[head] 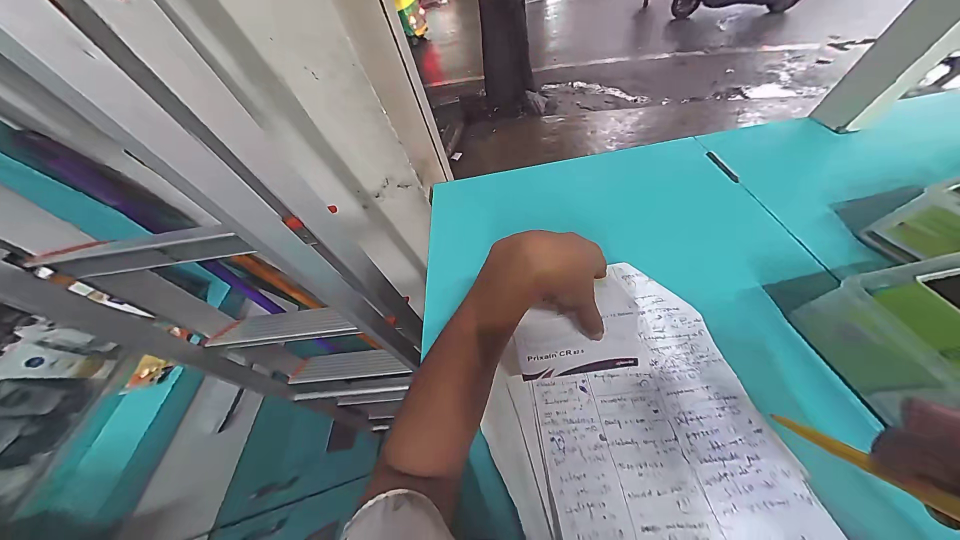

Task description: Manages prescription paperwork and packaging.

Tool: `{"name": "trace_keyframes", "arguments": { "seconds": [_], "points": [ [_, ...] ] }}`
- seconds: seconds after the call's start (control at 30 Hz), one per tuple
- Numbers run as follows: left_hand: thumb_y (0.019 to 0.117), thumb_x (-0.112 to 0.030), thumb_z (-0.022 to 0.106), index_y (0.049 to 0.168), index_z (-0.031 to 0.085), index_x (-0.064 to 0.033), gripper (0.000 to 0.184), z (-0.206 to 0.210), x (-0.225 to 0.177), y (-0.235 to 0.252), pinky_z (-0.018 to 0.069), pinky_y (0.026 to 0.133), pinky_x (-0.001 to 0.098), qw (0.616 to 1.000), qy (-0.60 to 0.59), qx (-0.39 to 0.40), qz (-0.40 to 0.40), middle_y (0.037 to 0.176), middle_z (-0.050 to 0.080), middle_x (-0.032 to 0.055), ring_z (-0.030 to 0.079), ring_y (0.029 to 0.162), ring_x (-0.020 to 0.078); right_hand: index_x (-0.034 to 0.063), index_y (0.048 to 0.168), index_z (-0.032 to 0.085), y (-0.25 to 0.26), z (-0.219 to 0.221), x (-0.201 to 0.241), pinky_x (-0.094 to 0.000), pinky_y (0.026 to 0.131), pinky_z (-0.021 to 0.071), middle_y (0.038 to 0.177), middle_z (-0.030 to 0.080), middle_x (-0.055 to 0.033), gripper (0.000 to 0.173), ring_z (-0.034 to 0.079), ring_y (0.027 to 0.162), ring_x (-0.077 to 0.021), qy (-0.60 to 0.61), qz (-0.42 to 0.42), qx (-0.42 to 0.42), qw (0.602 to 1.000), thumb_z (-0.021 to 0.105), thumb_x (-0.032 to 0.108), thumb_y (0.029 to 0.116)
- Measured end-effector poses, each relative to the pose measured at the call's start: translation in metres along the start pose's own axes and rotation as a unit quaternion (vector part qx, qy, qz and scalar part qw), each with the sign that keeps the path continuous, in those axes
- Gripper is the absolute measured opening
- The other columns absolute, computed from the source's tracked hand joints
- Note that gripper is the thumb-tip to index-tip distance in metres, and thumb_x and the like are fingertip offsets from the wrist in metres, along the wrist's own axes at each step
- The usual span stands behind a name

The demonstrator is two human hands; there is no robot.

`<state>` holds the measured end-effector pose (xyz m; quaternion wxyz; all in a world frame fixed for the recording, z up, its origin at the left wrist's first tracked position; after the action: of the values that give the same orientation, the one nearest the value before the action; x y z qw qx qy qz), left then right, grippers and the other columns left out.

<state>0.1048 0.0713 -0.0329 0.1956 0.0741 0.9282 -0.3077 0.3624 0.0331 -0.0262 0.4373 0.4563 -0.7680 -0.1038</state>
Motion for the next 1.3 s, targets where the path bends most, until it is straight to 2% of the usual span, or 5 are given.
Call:
{"name": "trace_keyframes", "arguments": {
  "seconds": [0.1, 0.27, 0.7, 0.93, 1.3],
  "points": [
    [0.0863, -0.030, 0.083, 0.143, 0.058, -0.0054, 0.066, -0.001, -0.002, -0.006, 0.0514, 0.086, 0.0474, 1.000, -0.004, -0.006, 0.000, 0.119, 0.067, 0.0188, 0.064, 0.102, 0.0279, -0.0036, 0.074, 0.055, 0.000, 0.007, -0.006, -0.0269, 0.056, 0.0427, 0.060, 0.055, -0.0141, 0.052, 0.055, 0.060, -0.0126, -0.041, 0.029, 0.013, 0.999, 0.040, 0.030, 0.1115],
    [0.0867, -0.030, 0.082, 0.143, 0.058, -0.0067, 0.066, 0.004, -0.008, -0.004, 0.0504, 0.076, 0.0404, 1.000, -0.008, 0.019, 0.022, 0.117, 0.068, 0.0172, 0.064, 0.095, 0.0233, -0.0017, 0.072, 0.055, 0.001, 0.012, -0.008, -0.0259, 0.053, 0.0390, 0.059, 0.054, -0.0125, 0.051, 0.052, 0.057, -0.0114, -0.067, 0.060, 0.016, 0.996, 0.044, 0.030, 0.1104],
    [0.0860, -0.019, 0.083, 0.157, 0.039, -0.0059, 0.084, 0.009, -0.007, 0.010, 0.0518, 0.086, 0.0472, 0.997, -0.018, 0.036, 0.061, 0.134, 0.061, 0.0235, 0.063, 0.110, 0.0329, 0.0029, 0.084, 0.065, 0.001, 0.014, -0.020, -0.0156, 0.050, 0.0393, 0.062, 0.057, -0.0034, 0.049, 0.051, 0.054, 0.0021, -0.049, 0.091, 0.004, 0.995, 0.048, 0.042, 0.1082],
    [0.0839, -0.016, 0.085, 0.150, 0.047, -0.0020, 0.078, 0.010, -0.007, 0.012, 0.0496, 0.098, 0.0474, 0.996, -0.053, 0.034, 0.062, 0.128, 0.063, 0.0223, 0.062, 0.113, 0.0314, 0.0112, 0.068, 0.060, -0.001, 0.017, -0.026, -0.0120, 0.044, 0.0345, 0.056, 0.053, 0.0058, 0.050, 0.048, 0.050, 0.0073, -0.056, 0.111, -0.023, 0.992, 0.048, 0.039, 0.1079],
    [0.0839, -0.016, 0.085, 0.146, 0.051, -0.0028, 0.072, 0.011, -0.004, 0.014, 0.0515, 0.093, 0.0452, 0.995, -0.062, 0.037, 0.061, 0.123, 0.064, 0.0210, 0.064, 0.106, 0.0288, 0.0156, 0.067, 0.061, -0.004, 0.032, -0.038, -0.0213, 0.041, 0.0288, 0.051, 0.046, 0.0080, 0.053, 0.043, 0.044, 0.0018, -0.116, 0.137, 0.050, 0.982, 0.041, 0.042, 0.1078]
  ]
}}
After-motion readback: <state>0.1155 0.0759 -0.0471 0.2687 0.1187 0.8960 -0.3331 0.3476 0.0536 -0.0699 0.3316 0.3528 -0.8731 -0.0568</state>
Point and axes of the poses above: each hand's wrist, its own y-axis towards the middle knuckle, its own z-axis out of the palm, x = y × z, the point moved 6 cm from there along y, towards the middle knuckle
